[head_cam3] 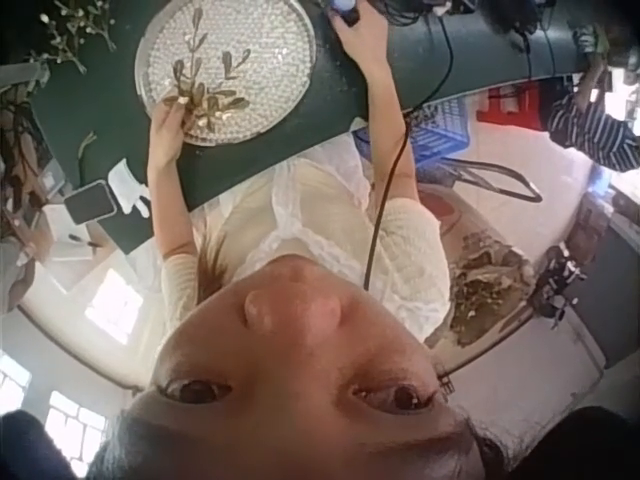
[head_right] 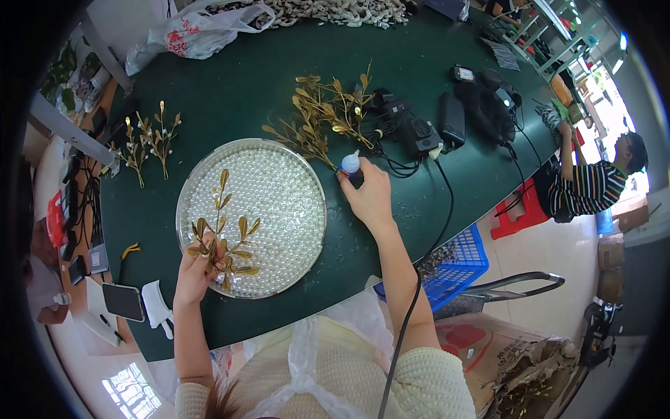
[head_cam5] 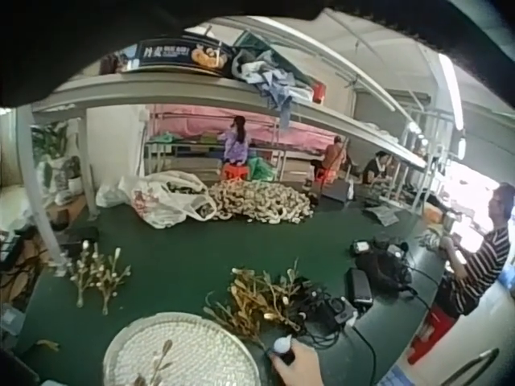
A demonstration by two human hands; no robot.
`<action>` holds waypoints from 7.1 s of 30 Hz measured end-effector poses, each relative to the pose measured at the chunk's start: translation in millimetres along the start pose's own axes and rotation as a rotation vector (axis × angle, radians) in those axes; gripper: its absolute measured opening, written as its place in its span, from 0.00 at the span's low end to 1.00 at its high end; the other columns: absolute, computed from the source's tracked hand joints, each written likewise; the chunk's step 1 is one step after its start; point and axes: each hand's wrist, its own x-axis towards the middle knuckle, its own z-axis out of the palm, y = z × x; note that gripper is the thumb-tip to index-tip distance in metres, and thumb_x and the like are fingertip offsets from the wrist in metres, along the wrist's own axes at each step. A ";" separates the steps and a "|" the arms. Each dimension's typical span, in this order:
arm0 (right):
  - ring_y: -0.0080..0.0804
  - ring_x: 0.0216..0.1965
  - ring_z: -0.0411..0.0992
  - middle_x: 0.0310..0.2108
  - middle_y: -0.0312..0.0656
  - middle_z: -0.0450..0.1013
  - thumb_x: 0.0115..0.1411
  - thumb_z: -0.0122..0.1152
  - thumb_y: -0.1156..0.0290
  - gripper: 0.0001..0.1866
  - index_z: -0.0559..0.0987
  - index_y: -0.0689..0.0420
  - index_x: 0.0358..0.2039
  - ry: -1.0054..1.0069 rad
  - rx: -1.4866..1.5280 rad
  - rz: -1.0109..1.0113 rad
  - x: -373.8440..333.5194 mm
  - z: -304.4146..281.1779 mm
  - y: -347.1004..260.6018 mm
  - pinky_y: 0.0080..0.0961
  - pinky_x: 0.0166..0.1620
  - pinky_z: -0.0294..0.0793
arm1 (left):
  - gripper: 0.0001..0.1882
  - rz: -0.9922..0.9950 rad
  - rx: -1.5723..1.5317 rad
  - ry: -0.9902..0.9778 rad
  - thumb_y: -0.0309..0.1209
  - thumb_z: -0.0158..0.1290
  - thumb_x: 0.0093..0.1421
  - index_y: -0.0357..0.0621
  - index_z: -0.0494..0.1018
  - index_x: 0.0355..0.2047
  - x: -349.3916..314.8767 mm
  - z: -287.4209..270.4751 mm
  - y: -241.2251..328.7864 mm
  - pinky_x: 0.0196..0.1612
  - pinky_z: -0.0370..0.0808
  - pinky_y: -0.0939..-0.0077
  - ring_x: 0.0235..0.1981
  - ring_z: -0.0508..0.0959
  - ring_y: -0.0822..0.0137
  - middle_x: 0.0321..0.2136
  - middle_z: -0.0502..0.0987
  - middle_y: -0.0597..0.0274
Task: The person applies glue to a gold leaf branch, picks up a pearl from a tray, and presses it onto the branch, repeating the process for several pearls before picking up a new branch.
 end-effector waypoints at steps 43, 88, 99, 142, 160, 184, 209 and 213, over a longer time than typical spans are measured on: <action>0.33 0.28 0.67 0.19 0.39 0.66 0.42 0.53 0.72 0.03 0.72 0.58 0.19 -0.516 -0.185 -0.538 -42.0 17.2 -91.2 0.27 0.34 0.63 | 0.11 -0.029 -0.079 0.012 0.22 0.34 0.52 0.37 0.64 0.34 -1.3 -0.2 1.0 0.16 0.52 0.90 0.15 0.55 0.82 0.20 0.64 0.64; 0.44 0.25 0.66 0.24 0.46 0.68 0.50 0.48 0.72 0.07 0.70 0.59 0.30 -0.509 0.028 -0.348 -31.3 25.3 -87.2 0.33 0.29 0.65 | 0.15 -0.007 -0.055 -0.002 0.20 0.32 0.50 0.37 0.64 0.37 0.1 -1.2 -1.2 0.18 0.51 0.91 0.15 0.54 0.84 0.19 0.64 0.70; 0.42 0.29 0.69 0.29 0.45 0.70 0.47 0.48 0.79 0.11 0.71 0.57 0.33 -0.468 0.247 -0.351 -32.0 26.8 -82.4 0.27 0.31 0.68 | 0.13 -0.045 0.044 -0.049 0.38 0.40 0.56 0.39 0.61 0.26 0.4 -4.2 1.6 0.24 0.56 0.87 0.21 0.58 0.79 0.20 0.58 0.69; 0.36 0.17 0.68 0.19 0.41 0.69 0.47 0.50 0.77 0.06 0.68 0.59 0.29 -0.177 0.348 -0.450 -34.9 25.0 -73.5 0.24 0.18 0.65 | 0.11 0.035 -0.001 0.120 0.35 0.40 0.56 0.40 0.59 0.21 -0.1 13.5 5.2 0.19 0.52 0.86 0.16 0.56 0.80 0.17 0.58 0.68; 0.32 0.29 0.66 0.27 0.37 0.66 0.41 0.58 0.63 0.11 0.69 0.55 0.21 -0.497 0.064 -0.571 -30.4 11.2 -83.4 0.26 0.33 0.61 | 0.07 -0.002 -0.013 0.067 0.29 0.40 0.54 0.39 0.63 0.24 -0.5 4.1 3.0 0.16 0.51 0.91 0.14 0.57 0.83 0.16 0.63 0.70; 0.31 0.24 0.68 0.18 0.35 0.68 0.40 0.53 0.68 0.04 0.72 0.54 0.18 -0.611 -0.082 -0.550 -29.0 16.5 -84.8 0.26 0.33 0.62 | 0.07 -0.028 -0.042 0.003 0.27 0.37 0.55 0.41 0.64 0.33 1.4 -3.1 -2.0 0.17 0.53 0.90 0.16 0.59 0.83 0.21 0.65 0.68; 0.15 0.22 0.68 0.21 0.36 0.70 0.44 0.57 0.81 0.08 0.71 0.62 0.28 -0.701 1.436 0.309 -30.2 19.3 -85.6 0.05 0.20 0.61 | 0.13 0.007 -0.028 -0.022 0.23 0.34 0.53 0.37 0.65 0.36 2.6 -5.2 -5.0 0.18 0.52 0.90 0.15 0.56 0.84 0.18 0.65 0.71; 0.17 0.24 0.69 0.22 0.36 0.69 0.43 0.58 0.80 0.09 0.71 0.61 0.27 -0.738 1.442 0.262 -32.9 19.1 -83.6 0.06 0.20 0.62 | 0.13 0.011 0.001 -0.003 0.25 0.34 0.56 0.38 0.65 0.38 0.5 -2.1 -1.5 0.18 0.52 0.91 0.15 0.55 0.84 0.18 0.64 0.73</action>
